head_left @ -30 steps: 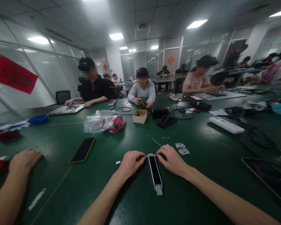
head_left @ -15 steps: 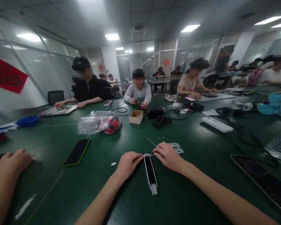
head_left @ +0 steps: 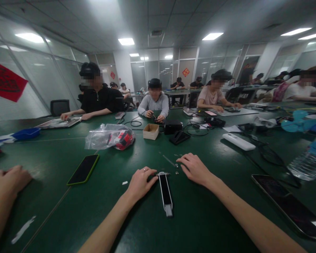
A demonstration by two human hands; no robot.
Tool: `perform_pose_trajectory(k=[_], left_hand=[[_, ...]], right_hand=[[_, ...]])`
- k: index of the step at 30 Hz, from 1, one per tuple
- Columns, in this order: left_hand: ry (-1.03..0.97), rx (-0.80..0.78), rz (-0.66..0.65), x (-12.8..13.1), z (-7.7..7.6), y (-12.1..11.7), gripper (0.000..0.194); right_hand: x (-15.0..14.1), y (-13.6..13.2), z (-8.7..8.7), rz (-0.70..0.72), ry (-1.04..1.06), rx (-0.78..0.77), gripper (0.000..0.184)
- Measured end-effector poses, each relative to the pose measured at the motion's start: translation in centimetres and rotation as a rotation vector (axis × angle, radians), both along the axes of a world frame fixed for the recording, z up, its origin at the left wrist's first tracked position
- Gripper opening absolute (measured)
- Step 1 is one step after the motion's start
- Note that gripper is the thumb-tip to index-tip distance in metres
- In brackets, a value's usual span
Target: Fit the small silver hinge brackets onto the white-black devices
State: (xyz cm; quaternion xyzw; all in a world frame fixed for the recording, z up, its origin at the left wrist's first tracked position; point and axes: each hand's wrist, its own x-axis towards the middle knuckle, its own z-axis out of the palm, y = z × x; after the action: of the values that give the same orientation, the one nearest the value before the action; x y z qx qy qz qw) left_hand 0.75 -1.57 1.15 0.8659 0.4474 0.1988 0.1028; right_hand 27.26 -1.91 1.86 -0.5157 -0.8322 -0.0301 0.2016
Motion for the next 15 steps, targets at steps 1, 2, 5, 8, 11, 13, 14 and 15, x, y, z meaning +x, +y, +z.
perform_pose_trajectory(k=[1,2,5,8,11,13,14,15], left_hand=[[-0.001,0.0,0.003,0.0,0.0,0.0,0.027],[-0.003,-0.002,0.004,0.0,0.1,-0.1,0.027],[-0.004,-0.003,0.004,0.1,0.1,-0.1,0.025],[0.001,-0.001,0.005,0.1,0.1,-0.2,0.024],[0.0,0.003,0.003,0.2,0.0,-0.2,0.024],[-0.004,0.007,0.001,0.2,-0.1,-0.1,0.023],[-0.007,0.01,0.0,0.2,-0.1,-0.1,0.023],[-0.009,0.012,0.0,0.1,-0.1,-0.2,0.023]], right_hand=[[0.1,0.1,-0.1,-0.012,-0.001,-0.007,0.028],[0.2,0.1,-0.1,-0.029,0.0,-0.011,0.028],[0.7,0.4,-0.3,-0.073,-0.007,-0.01,0.029],[1.3,0.7,-0.4,-0.087,-0.038,-0.008,0.029],[2.1,0.9,-0.3,-0.129,-0.074,-0.001,0.029],[2.9,1.0,-0.1,-0.177,-0.089,0.001,0.029],[3.3,1.1,0.0,-0.206,-0.095,-0.003,0.029],[3.8,1.2,0.1,-0.232,-0.102,-0.016,0.03]])
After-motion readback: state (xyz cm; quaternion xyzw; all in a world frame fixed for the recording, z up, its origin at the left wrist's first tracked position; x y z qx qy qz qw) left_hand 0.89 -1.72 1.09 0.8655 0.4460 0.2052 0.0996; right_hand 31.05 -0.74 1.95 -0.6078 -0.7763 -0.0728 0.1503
